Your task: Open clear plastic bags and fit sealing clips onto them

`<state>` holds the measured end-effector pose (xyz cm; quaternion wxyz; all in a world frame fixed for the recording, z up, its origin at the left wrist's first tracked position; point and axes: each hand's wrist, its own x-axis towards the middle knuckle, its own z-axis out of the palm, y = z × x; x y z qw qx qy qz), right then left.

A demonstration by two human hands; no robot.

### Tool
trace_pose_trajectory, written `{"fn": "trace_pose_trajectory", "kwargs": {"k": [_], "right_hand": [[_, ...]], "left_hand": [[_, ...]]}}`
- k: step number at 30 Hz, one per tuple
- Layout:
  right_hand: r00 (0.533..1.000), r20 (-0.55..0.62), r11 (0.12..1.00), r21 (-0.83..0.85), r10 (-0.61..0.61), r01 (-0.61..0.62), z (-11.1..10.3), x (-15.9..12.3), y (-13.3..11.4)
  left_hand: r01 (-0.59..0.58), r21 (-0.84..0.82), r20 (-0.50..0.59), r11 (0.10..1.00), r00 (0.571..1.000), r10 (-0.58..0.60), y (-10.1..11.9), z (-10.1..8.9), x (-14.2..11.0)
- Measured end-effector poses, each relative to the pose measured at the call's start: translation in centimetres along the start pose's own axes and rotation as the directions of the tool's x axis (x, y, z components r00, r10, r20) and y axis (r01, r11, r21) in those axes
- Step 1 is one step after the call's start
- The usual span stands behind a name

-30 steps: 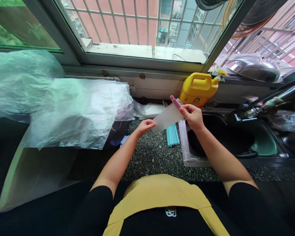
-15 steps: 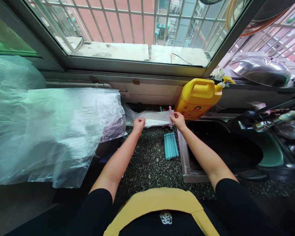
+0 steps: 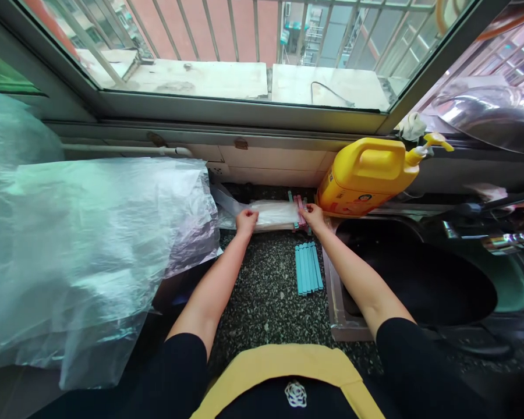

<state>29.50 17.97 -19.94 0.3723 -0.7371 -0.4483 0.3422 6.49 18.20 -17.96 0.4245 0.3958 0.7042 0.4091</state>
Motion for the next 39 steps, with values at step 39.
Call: {"fn": "trace_pose_trajectory", "kwargs": {"k": [39], "right_hand": [[0.254,0.487,0.329,0.074,-0.835,0.941,8.2,-18.7,-23.6]], "left_hand": [[-0.611,0.337,-0.103,0.716,0.732,0.673,8.1,-31.2,-14.2]]}}
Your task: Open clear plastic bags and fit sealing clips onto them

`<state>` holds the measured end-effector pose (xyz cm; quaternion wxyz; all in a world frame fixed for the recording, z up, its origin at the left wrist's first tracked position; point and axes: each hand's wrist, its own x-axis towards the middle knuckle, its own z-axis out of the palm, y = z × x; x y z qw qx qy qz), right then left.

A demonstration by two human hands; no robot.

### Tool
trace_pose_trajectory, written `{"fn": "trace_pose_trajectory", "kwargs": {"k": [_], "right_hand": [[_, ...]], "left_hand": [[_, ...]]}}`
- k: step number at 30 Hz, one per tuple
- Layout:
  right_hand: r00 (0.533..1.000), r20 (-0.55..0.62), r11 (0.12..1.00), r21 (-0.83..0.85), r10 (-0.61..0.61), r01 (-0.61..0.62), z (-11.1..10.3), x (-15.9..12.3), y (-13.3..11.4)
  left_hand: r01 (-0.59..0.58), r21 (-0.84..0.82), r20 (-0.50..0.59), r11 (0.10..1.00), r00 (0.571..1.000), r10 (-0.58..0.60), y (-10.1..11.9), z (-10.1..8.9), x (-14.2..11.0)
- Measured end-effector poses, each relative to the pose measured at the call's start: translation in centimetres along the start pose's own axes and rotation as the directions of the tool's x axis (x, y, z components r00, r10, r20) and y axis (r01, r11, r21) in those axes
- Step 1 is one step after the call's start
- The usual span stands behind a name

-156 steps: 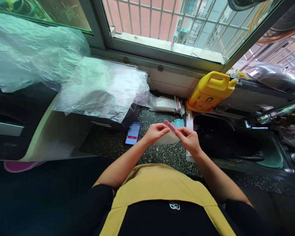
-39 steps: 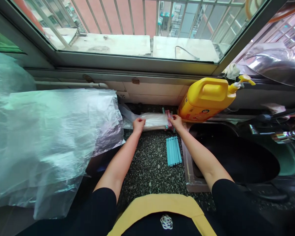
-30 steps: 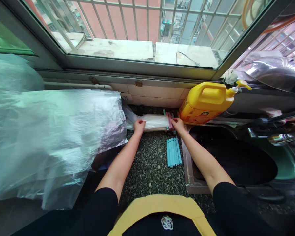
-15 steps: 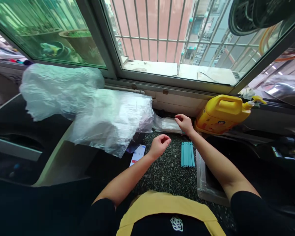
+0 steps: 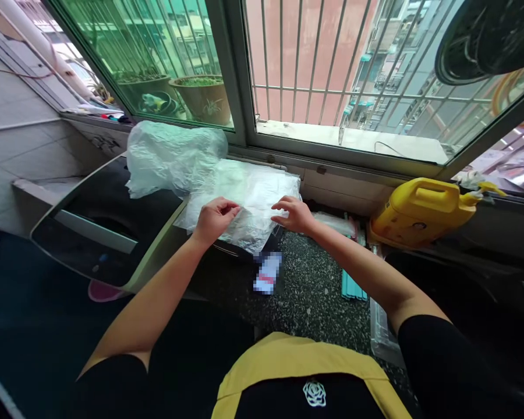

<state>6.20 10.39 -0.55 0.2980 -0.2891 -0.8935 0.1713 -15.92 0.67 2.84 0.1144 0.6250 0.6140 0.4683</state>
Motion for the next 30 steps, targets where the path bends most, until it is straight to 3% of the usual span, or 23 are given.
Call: {"fn": "trace_pose_trajectory", "kwargs": {"k": [5,10,14,19,23,30], "right_hand": [[0.997,0.047,0.985,-0.16,-0.063,0.069,0.8,0.0,0.0],[0.992,0.056,0.968,-0.221,-0.11,0.119,1.1,-0.1,0.4],[0.987,-0.018,0.96,-0.236,-0.162,0.153,0.8,0.1,0.2],[0.952,-0.183,0.955,-0.215,-0.247,0.207,-0.7,0.6,-0.5],[0.917,-0.272,0.949,-0.203,-0.291,0.241,-2.5,0.6,-1.1],[0.889,-0.344,0.947,-0.221,-0.301,0.235,-6.3,-1.6,-2.2]], "left_hand": [[-0.117,0.148,0.086,0.982,0.991,0.105,-2.5,-0.3,0.2],[-0.181,0.184,0.157,0.966,0.976,0.153,-3.0,0.4,0.2],[-0.232,0.246,0.177,0.941,0.965,0.192,-2.9,0.8,0.2],[-0.348,0.435,0.147,0.831,0.937,0.316,-2.4,1.2,0.1],[-0.368,0.569,0.101,0.736,0.919,0.381,-2.0,1.1,0.2],[-0.409,0.492,-0.034,0.768,0.873,0.487,0.1,0.6,-0.1]]}}
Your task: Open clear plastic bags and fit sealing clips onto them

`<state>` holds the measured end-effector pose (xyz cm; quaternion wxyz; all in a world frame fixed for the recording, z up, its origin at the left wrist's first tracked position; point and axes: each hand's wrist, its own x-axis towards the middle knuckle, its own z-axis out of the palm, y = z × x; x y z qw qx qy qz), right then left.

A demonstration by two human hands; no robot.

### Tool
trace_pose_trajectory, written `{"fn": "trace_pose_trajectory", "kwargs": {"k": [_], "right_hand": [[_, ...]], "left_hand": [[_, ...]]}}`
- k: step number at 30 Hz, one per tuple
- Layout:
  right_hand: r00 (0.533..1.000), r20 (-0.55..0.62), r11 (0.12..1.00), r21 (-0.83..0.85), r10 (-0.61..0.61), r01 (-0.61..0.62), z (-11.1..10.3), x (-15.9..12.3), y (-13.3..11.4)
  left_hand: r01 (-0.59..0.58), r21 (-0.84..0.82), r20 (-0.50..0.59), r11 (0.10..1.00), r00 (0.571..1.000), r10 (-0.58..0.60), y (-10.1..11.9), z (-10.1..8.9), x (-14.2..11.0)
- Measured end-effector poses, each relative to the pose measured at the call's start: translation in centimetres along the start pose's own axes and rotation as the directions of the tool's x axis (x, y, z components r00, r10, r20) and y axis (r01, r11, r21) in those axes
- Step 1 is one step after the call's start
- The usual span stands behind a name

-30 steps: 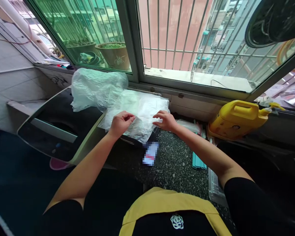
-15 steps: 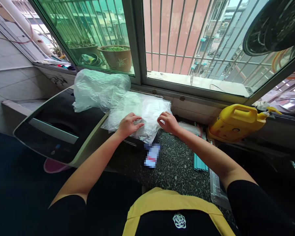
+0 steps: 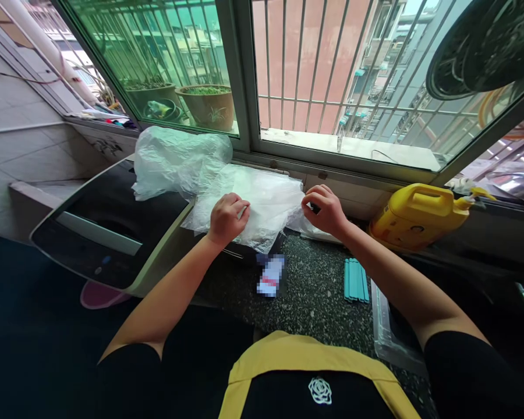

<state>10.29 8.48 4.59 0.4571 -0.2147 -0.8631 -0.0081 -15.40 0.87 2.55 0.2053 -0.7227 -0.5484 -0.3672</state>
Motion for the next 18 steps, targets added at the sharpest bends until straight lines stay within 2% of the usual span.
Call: {"fn": "trace_pose_trajectory", "kwargs": {"k": [5,8,11,18], "right_hand": [[0.997,-0.07,0.999,-0.023,0.038,-0.04,-4.7,-2.1,-0.7],[0.991,-0.108,0.996,-0.015,0.082,-0.084,-7.9,-3.4,-1.5],[0.976,-0.163,0.989,0.013,0.146,-0.146,-10.9,-4.3,-2.3],[0.921,-0.282,0.963,0.091,0.27,-0.255,-15.8,-5.7,-4.0]], "left_hand": [[-0.05,-0.195,-0.03,0.979,0.999,0.045,2.2,-0.1,-0.4],[-0.107,-0.255,-0.051,0.961,0.994,0.097,3.0,0.5,-0.7],[-0.111,-0.281,-0.028,0.953,0.994,0.107,4.2,1.0,-0.7],[-0.137,-0.399,0.005,0.907,0.988,0.152,9.8,1.6,-2.1]]}}
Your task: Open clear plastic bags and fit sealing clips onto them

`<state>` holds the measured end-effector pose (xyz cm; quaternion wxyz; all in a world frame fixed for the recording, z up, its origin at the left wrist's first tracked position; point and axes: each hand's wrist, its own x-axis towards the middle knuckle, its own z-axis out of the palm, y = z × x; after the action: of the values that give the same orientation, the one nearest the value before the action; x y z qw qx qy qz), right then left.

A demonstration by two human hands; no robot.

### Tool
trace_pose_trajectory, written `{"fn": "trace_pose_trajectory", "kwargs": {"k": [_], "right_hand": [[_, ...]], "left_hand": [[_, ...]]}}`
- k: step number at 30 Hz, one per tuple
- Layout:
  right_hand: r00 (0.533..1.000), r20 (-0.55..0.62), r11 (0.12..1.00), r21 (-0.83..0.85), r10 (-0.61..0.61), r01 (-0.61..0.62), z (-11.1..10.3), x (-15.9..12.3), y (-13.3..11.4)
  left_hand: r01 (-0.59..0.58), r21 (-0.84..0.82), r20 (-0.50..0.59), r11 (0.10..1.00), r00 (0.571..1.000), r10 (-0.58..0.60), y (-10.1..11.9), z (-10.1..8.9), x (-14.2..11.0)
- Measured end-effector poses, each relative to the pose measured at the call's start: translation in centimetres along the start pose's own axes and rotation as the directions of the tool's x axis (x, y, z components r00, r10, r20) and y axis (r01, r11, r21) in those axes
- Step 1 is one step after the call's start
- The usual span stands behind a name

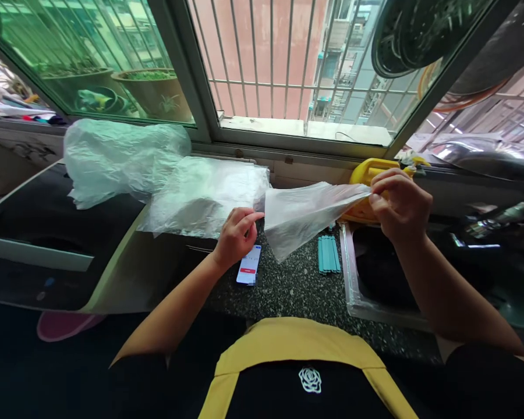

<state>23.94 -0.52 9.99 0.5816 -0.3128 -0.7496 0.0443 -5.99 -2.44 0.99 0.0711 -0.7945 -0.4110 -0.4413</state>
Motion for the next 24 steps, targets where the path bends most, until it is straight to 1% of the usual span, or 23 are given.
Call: {"fn": "trace_pose_trajectory", "kwargs": {"k": [3,6,8,10,12,14,16,19,22,24], "right_hand": [[0.999,-0.03,0.998,-0.036,0.045,-0.046,-1.4,-0.3,-0.3],[0.997,-0.028,0.995,-0.055,0.076,-0.077,-2.4,-0.8,-0.3],[0.997,-0.022,0.996,-0.042,0.079,-0.08,-2.9,-1.2,-0.2],[0.997,-0.018,0.996,-0.042,0.078,-0.079,-3.4,-1.6,-0.1],[0.997,-0.019,0.995,-0.067,0.079,-0.08,-3.9,-2.0,0.2],[0.996,-0.02,0.99,-0.114,0.085,-0.087,-4.5,-2.4,0.7],[0.995,-0.015,0.979,-0.178,0.1,-0.101,-5.2,-2.7,1.4],[0.994,0.015,0.954,-0.281,0.111,-0.102,-6.2,-3.1,2.0],[0.999,0.04,0.916,-0.402,0.038,-0.019,-6.1,-3.6,1.4],[0.994,0.107,0.882,-0.467,-0.009,0.058,-5.2,-4.1,0.4]], "left_hand": [[-0.02,-0.121,-0.005,0.992,1.0,0.019,1.9,2.4,-0.2],[-0.03,-0.234,-0.003,0.972,1.0,0.03,3.4,4.9,0.2],[-0.004,-0.302,-0.007,0.953,1.0,0.002,4.2,6.1,0.8],[0.047,-0.372,-0.005,0.927,0.999,-0.052,5.0,6.9,1.5],[0.101,-0.438,0.02,0.893,0.995,-0.103,5.7,7.1,2.2],[0.157,-0.506,0.089,0.848,0.988,-0.129,6.1,7.1,3.0],[0.228,-0.568,0.197,0.79,0.971,-0.139,6.5,6.9,3.7],[0.367,-0.653,0.355,0.663,0.921,-0.16,6.7,6.7,4.6],[0.484,-0.691,0.462,0.537,0.867,-0.188,6.8,6.6,5.2],[0.521,-0.688,0.501,0.506,0.845,-0.188,6.9,6.6,5.5]]}}
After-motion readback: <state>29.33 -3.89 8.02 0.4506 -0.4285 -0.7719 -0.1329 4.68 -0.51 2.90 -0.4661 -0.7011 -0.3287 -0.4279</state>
